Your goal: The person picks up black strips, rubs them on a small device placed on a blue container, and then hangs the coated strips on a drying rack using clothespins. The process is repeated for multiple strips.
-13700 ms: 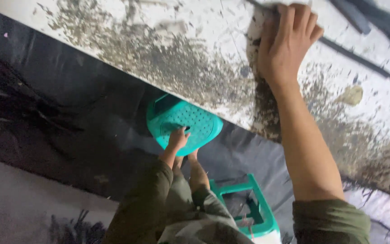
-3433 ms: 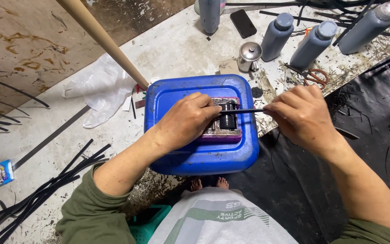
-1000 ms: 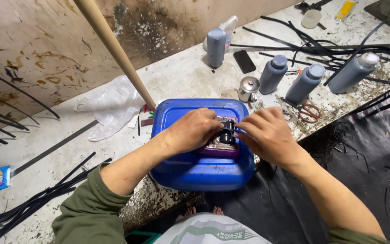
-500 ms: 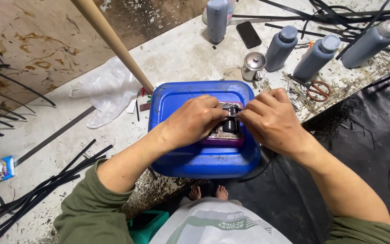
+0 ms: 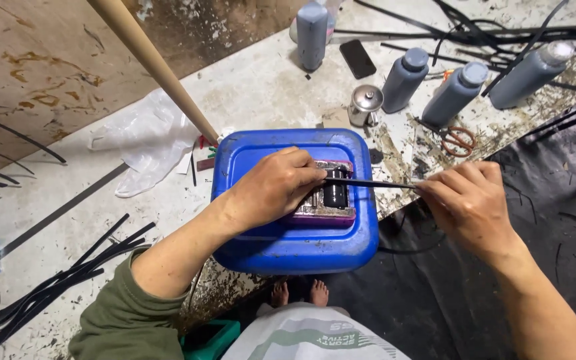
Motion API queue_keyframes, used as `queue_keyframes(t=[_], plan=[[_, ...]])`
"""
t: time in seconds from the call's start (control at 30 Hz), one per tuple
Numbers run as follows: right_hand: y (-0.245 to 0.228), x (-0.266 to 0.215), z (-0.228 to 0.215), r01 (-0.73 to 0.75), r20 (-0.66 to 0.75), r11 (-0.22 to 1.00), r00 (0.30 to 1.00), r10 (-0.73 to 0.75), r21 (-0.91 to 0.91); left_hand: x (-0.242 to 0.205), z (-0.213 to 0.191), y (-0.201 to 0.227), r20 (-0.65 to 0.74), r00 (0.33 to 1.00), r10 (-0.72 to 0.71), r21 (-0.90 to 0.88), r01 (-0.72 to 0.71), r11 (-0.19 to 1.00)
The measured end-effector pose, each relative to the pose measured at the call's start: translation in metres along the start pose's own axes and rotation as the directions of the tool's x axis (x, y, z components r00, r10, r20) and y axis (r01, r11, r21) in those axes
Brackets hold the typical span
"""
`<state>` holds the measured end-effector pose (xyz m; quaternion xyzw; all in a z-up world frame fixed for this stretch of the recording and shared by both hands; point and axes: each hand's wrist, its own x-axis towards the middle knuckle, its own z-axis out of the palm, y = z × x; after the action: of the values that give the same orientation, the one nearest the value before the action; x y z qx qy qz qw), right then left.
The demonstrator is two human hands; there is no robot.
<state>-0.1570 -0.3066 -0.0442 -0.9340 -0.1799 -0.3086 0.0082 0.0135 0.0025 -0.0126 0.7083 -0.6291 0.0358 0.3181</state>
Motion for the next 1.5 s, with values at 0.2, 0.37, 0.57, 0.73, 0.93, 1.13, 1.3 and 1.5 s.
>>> queue_keyframes(t=[0.2, 0.37, 0.57, 0.73, 0.93, 1.13, 1.3, 1.5], plan=[[0.009, -0.023, 0.005, -0.048, 0.013, 0.999, 0.999, 0.048, -0.026, -0.002, -0.002, -0.002, 0.013, 1.000, -0.009, -0.014, 0.009, 1.000], [0.008, -0.031, 0.006, -0.089, 0.063, 0.996, 0.994, 0.088, 0.017, 0.003, 0.000, 0.001, 0.031, 1.000, -0.005, 0.019, 0.004, 1.000], [-0.001, -0.016, 0.007, -0.057, 0.103, 0.995, 0.993, 0.066, -0.085, 0.007, 0.001, -0.003, 0.035, 0.999, 0.020, 0.032, -0.021, 0.999], [-0.031, 0.059, 0.004, 0.062, -0.011, 0.996, 0.998, -0.062, 0.063, 0.011, 0.000, -0.001, 0.078, 0.997, 0.005, 0.035, -0.008, 0.999], [-0.051, 0.098, 0.028, 0.104, -0.064, 0.982, 0.993, -0.095, 0.156, 0.013, -0.006, 0.009, 0.057, 0.998, -0.032, 0.069, 0.028, 0.997], [-0.050, 0.097, 0.029, 0.110, -0.040, 0.981, 0.994, -0.105, 0.158, 0.013, -0.002, 0.009, 0.033, 0.999, -0.009, 0.117, 0.005, 0.993], [-0.049, 0.091, 0.030, 0.087, -0.051, 0.982, 0.996, -0.079, 0.166, 0.013, 0.000, 0.009, 0.037, 0.999, 0.005, 0.120, -0.010, 0.993], [-0.049, 0.078, 0.021, 0.065, -0.057, 0.991, 0.997, -0.058, 0.120, 0.013, -0.001, 0.012, 0.048, 0.999, 0.003, 0.095, -0.007, 0.995]])
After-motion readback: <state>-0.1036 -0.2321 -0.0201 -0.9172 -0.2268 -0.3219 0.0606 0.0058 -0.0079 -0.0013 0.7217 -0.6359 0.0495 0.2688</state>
